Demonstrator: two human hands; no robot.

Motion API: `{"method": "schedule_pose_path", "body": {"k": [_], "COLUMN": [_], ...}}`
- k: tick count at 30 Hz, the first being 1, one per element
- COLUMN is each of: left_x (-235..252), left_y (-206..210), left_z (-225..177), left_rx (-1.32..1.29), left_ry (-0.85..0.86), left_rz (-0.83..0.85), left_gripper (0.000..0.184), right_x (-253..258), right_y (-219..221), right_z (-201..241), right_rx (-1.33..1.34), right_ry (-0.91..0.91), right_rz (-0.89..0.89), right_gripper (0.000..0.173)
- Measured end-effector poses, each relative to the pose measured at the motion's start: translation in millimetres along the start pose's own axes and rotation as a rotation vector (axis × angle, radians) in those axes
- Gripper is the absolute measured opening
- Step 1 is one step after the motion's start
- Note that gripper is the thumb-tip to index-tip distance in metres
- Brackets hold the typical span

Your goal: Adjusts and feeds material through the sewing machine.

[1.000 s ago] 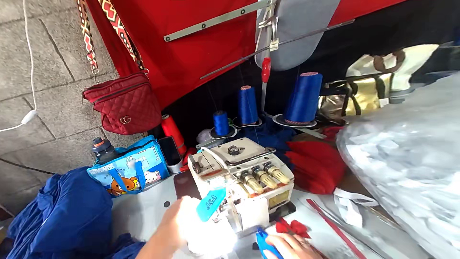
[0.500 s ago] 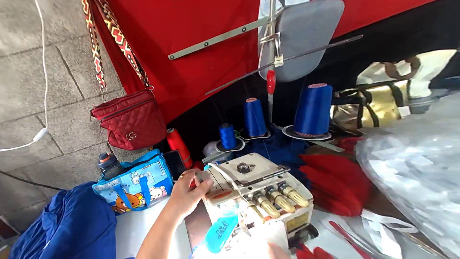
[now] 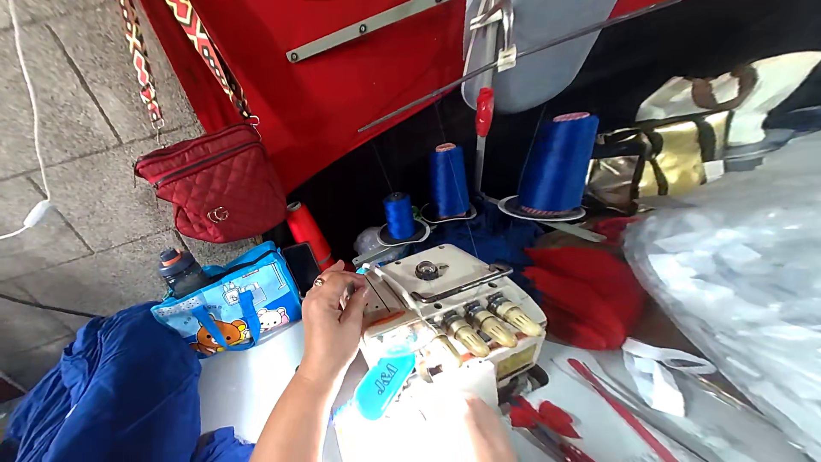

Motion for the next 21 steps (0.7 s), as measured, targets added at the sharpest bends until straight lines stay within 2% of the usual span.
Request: {"method": "schedule_pose_path", "body": {"k": [3, 6, 9, 10, 12, 13, 15, 17, 19, 21], "left_x": [1, 2, 2, 2, 2, 2, 1, -2, -7, -24], "left_y": [0, 0, 0, 0, 0, 0, 3, 7, 5, -5], "left_z": [1, 2, 2, 2, 2, 2, 4, 15, 26, 40], "left_rx": [0.009, 0.013, 0.028, 0.030, 0.030, 0.037, 0.034, -0.047, -0.073, -0.038], "left_ry": [0.002, 0.018, 0.017, 0.009, -0.005, -0.024, -0.150, -0.408, -0.495, -0.570], "left_rz": [0.013, 0.023, 0.029, 0.031, 0.038, 0.052, 0.138, 0.275, 0.285, 0.223], "left_gripper": [0.009, 0.009, 0.009, 0.008, 0.009, 0.009, 0.012, 0.019, 0.034, 0.050], "right_x": [-1, 1, -1, -1, -1, -2, -5, -10, -11, -11], "right_y": [1, 5, 7, 10, 17, 19, 22, 28, 32, 33], "right_z": [-1, -1, -3, -5, -10, -12, -18, -22, -23, -24], "right_rx": [0.001, 0.001, -0.029, -0.020, 0.038, 0.094, 0.205, 0.264, 0.287, 0.282], "right_ry": [-0.061, -0.057, -0.025, 0.043, 0.247, 0.320, 0.374, 0.375, 0.372, 0.380], "right_rz": [-0.079, -0.052, -0.062, 0.019, 0.301, 0.373, 0.367, 0.379, 0.433, 0.472], "right_gripper": [0.030, 0.038, 0.029, 0.029, 0.037, 0.040, 0.039, 0.039, 0.041, 0.040]}}
Point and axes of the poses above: each hand's wrist, its own x-axis towards the middle knuckle, its own y-axis out of the palm, z = x × y, the point moved 8 cm from there along x, towards the middle knuckle, and after that the axes turned 9 degrees about -z, right-handed, at the moved point
